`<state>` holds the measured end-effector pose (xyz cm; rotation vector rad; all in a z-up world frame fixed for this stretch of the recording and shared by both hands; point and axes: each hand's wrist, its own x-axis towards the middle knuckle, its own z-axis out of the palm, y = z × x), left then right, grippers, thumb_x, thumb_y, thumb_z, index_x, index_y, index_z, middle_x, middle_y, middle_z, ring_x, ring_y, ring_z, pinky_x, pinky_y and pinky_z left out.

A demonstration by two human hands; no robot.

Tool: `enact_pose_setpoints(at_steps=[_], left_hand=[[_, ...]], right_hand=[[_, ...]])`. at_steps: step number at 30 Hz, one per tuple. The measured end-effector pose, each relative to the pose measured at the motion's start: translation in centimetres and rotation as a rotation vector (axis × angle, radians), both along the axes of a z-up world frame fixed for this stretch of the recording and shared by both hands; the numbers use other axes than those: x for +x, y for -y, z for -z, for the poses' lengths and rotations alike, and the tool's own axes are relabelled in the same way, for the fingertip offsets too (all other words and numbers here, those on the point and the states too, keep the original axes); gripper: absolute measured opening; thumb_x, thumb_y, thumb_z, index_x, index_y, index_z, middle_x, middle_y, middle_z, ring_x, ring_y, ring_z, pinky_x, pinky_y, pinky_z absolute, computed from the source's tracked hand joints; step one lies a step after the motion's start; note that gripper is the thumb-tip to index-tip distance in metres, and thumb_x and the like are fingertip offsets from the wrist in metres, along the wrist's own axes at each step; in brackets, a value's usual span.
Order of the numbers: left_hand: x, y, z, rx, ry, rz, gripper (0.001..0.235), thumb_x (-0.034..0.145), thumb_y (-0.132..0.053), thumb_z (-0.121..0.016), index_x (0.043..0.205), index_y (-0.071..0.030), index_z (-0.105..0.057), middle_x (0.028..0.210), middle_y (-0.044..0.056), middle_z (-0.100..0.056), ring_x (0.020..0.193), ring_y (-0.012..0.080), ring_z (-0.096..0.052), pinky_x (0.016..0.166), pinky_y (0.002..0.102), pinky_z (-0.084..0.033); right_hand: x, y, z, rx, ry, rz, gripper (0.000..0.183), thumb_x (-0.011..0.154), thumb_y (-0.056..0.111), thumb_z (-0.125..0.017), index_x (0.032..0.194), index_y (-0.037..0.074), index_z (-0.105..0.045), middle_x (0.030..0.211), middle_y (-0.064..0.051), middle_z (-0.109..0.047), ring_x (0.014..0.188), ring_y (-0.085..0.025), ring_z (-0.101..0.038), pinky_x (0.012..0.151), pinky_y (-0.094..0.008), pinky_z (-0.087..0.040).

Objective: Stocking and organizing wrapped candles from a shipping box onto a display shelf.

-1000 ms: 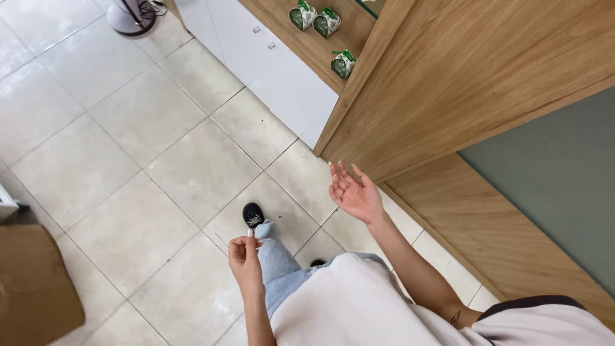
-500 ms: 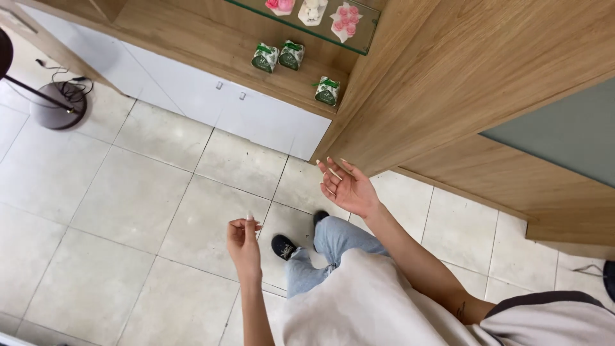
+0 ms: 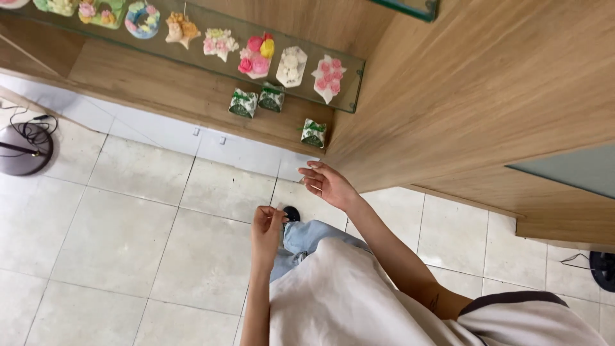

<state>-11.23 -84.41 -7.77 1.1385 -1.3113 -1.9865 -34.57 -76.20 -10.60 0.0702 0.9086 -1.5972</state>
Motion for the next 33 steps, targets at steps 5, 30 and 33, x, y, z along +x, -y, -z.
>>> enact_pose_setpoints(at_steps=[5,30,33], left_hand=[[-5.6,4.1,0.0,0.04,0.012,0.056,0.019,0.1,-0.018,-0.067,0.099,-0.002,-0.058,0.091,0.006,-0.068,0.083,0.0142,-0.067,0.075,0.026,-0.052],[-8.9,13.6,4.8,0.109,0.02,0.465,0.022,0.099,-0.017,-0.066,0.109,0.002,-0.062,0.103,0.012,-0.071,0.097,0.0194,-0.071,0.088,0.034,-0.059],[-8.8,15.0,5.8,0.234,0.081,0.505,0.027,0.099,-0.021,-0.066,0.113,0.001,-0.061,0.105,0.011,-0.073,0.098,0.02,-0.071,0.089,0.032,-0.057]], right_hand=[[-3.9,3.6,0.0,0.257,-0.645,-0.288,0.022,0.105,0.015,-0.057,0.125,0.01,-0.062,0.123,-0.006,-0.072,0.095,-0.014,-0.069,0.088,-0.032,-0.057],[-11.7,10.7,12.2,1.051,-1.922,-0.52,0.012,0.087,0.004,-0.066,0.095,0.003,-0.074,0.095,-0.02,-0.073,0.092,-0.036,-0.073,0.076,-0.046,-0.06],[-11.3,11.0,9.8,1.024,-1.937,-0.527,0.009,0.089,0.007,-0.068,0.094,0.006,-0.075,0.096,-0.017,-0.074,0.092,-0.034,-0.073,0.078,-0.046,-0.059]])
